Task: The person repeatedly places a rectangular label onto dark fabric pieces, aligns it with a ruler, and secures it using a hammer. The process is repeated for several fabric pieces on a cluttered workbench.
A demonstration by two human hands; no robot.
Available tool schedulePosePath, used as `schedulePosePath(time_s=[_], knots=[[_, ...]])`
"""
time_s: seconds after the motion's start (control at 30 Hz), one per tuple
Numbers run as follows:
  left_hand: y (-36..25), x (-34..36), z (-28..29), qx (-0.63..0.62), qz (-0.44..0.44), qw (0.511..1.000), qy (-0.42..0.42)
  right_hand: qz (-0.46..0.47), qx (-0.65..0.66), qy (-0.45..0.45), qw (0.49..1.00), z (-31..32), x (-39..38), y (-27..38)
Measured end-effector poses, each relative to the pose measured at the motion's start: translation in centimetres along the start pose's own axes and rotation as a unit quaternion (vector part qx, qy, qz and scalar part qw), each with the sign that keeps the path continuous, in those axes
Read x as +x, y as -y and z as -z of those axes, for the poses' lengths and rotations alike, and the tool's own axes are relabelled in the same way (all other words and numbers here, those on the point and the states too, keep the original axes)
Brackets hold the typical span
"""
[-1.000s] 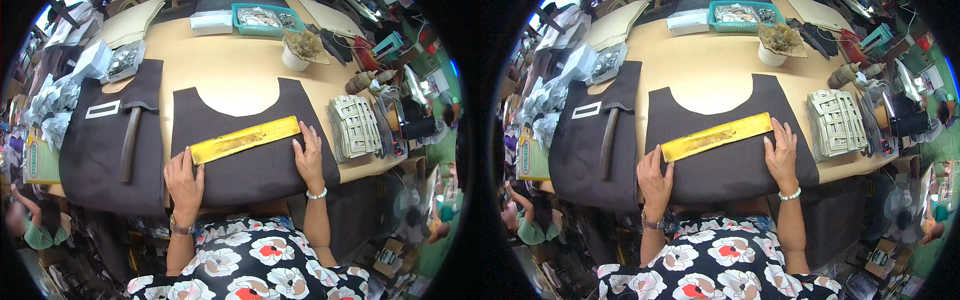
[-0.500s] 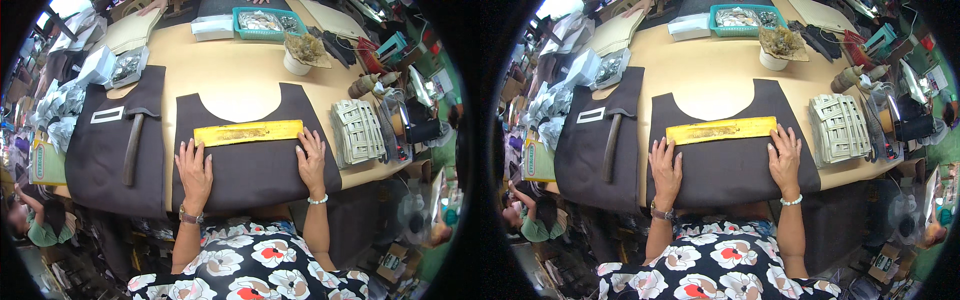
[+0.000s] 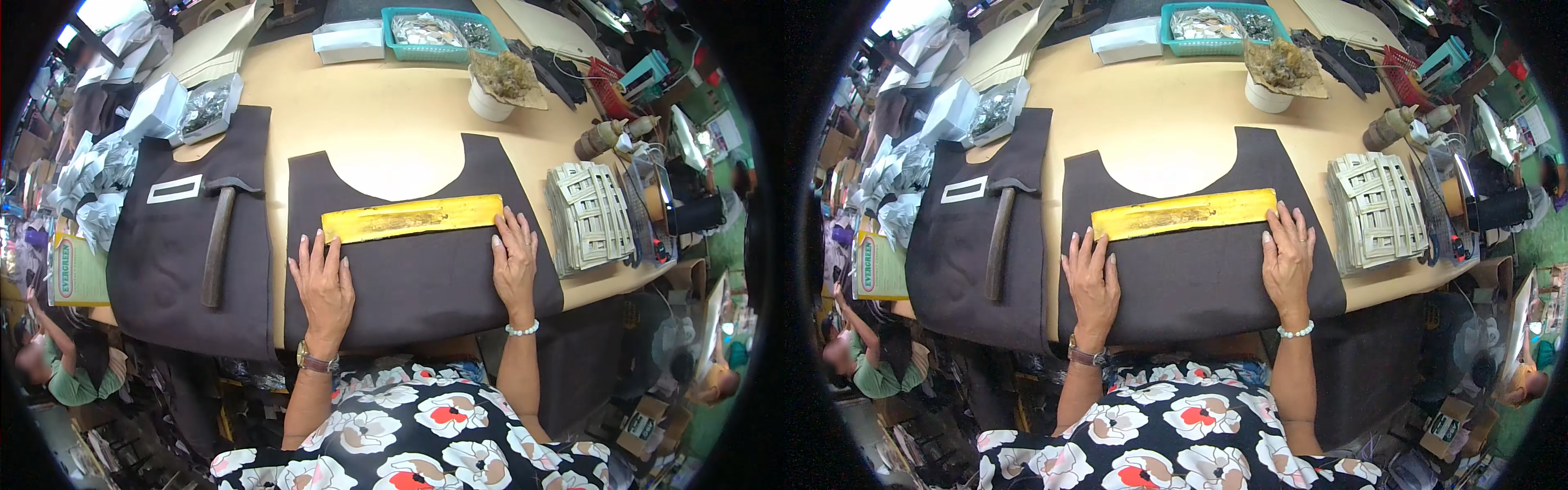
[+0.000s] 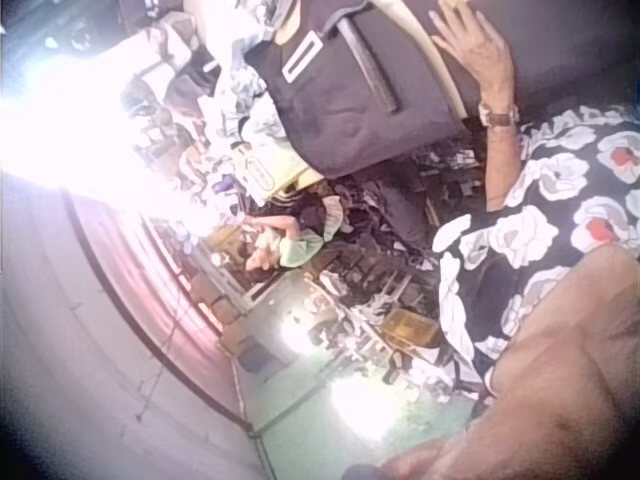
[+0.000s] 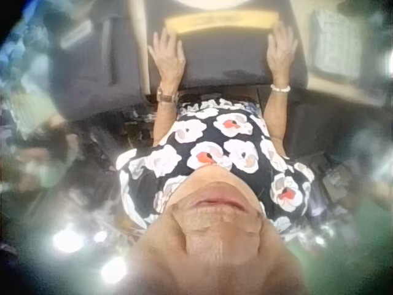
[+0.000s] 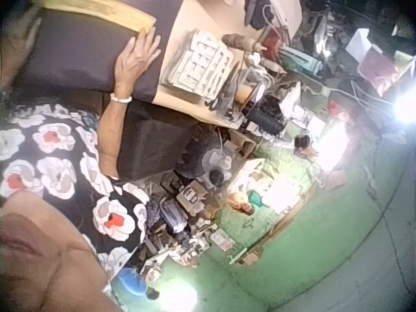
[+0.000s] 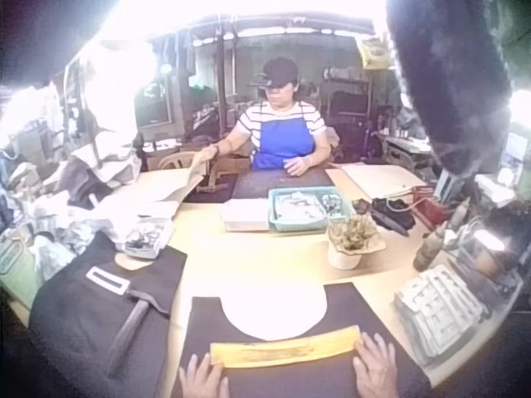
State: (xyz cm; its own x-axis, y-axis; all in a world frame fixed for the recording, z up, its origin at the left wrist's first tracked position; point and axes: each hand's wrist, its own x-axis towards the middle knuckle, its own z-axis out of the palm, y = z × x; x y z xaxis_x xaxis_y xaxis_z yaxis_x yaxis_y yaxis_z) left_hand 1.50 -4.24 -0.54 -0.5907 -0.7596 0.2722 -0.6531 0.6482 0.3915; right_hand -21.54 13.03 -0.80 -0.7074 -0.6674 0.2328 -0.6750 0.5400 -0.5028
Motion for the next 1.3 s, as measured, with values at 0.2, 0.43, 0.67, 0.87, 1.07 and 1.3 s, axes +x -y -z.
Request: schedulePosePath(time_s=[0.2,0.43,0.67,0.87,1.07,1.3], knots=[[0.1,0.0,-0.2,0.008,-0.006,1.0,0.0,-0.002,-0.002,-0.007,1.0,0.0,0.03,0.11],[-0.05,0.06,-0.13,0.021,0.0,1.0,0.011,-0.007,0.003,-0.015,1.0,0.03,0.03,0.36],[0.19,-0.07,-0.53,0.039,-0.015,0.999,-0.004,-0.006,-0.014,0.009,1.0,0.19,0.0,0.32],[0.04,-0.05,-0.29,0.037,-0.011,0.999,-0.011,0.006,-0.022,-0.001,1.0,-0.15,-0.07,0.07],[-0.07,-0.09,-0.23,0.034,-0.005,0.999,-0.021,-0.002,0.017,-0.019,1.0,0.03,-0.09,0.06],[0.02,-0.14,-0.23,0.04,-0.007,0.999,-0.019,0.011,-0.007,-0.018,1.0,-0.02,-0.02,0.17]])
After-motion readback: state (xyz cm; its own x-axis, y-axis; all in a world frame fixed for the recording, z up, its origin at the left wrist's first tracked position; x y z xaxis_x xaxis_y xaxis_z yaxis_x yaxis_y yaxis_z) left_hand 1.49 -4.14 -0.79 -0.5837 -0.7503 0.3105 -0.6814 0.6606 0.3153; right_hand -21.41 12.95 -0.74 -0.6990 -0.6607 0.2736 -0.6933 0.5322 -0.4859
